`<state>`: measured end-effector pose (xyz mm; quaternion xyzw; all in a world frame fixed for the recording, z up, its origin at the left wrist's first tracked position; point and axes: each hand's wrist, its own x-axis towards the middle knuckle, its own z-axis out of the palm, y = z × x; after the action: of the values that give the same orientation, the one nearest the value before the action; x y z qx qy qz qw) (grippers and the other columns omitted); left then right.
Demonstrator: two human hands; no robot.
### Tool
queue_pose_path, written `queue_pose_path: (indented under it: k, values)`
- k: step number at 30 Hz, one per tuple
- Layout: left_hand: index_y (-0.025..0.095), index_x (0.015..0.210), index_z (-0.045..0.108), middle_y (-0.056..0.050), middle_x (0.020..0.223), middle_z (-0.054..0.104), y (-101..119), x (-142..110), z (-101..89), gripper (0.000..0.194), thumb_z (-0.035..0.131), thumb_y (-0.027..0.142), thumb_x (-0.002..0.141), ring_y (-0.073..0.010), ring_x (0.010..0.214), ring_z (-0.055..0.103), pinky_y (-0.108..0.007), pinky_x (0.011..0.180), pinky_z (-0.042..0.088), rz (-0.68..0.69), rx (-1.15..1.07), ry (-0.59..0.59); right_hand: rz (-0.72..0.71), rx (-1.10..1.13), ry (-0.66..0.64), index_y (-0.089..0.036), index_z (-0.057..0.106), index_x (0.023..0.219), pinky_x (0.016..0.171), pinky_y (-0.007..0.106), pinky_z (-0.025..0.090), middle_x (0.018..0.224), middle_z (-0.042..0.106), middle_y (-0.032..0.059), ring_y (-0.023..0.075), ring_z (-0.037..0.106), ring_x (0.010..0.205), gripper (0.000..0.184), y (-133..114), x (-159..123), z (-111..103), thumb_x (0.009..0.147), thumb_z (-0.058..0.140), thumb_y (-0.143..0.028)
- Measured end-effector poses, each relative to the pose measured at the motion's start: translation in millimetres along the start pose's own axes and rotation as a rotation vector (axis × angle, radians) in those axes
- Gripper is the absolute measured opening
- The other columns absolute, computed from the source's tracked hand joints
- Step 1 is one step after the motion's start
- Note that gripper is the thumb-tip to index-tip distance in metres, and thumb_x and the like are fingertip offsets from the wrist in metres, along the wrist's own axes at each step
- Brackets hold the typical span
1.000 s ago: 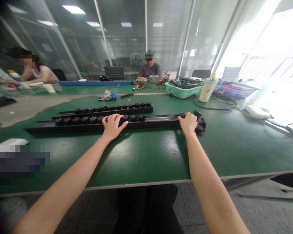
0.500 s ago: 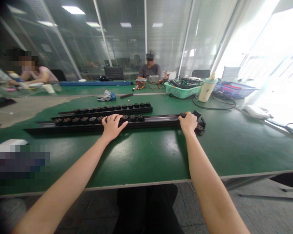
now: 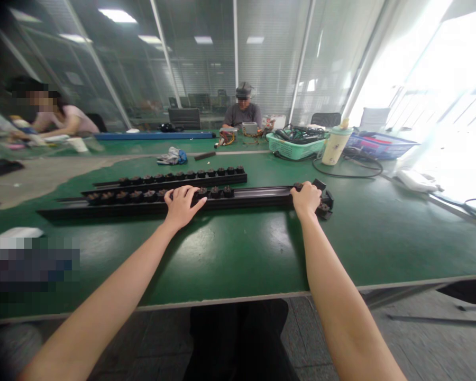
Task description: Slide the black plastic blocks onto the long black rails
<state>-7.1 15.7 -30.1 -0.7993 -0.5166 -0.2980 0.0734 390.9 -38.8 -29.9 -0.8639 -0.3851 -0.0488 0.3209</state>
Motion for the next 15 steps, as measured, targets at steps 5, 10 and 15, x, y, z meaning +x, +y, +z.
queue_pose_path:
  k: [5,10,15]
  values:
    - [0.028,0.133,0.065,-0.012,0.139,0.063,-0.5,0.2,0.6,0.045,0.048,0.055,0.102,-0.0319,0.136,0.049,-0.057,0.123,0.018,-0.004,0.002,-0.004,0.024,0.017,0.01,-0.015,0.071,0.125,0.097,0.047,0.051,0.123,0.07,0.0193,0.0329,0.061,0.117,0.04,0.3,-0.5,-2.1,0.091,0.066,-0.036]
    - [0.027,0.133,0.065,-0.012,0.138,0.062,-1.2,-0.2,0.9,0.046,0.047,0.056,0.102,-0.032,0.136,0.049,-0.058,0.124,0.018,0.004,-0.005,0.002,0.037,0.042,0.034,-0.017,0.073,0.123,0.097,0.047,0.052,0.12,0.071,0.0177,0.0325,0.064,0.113,0.04,1.2,-1.7,-3.0,0.088,0.068,-0.035]
    - [0.029,0.133,0.065,-0.012,0.139,0.062,-0.1,-0.1,-0.4,0.045,0.047,0.056,0.102,-0.0324,0.136,0.048,-0.058,0.124,0.018,-0.008,-0.001,-0.006,0.043,0.049,0.047,-0.018,0.074,0.121,0.097,0.047,0.053,0.119,0.072,0.0162,0.0316,0.065,0.111,0.037,2.0,-1.8,-3.2,0.088,0.068,-0.033]
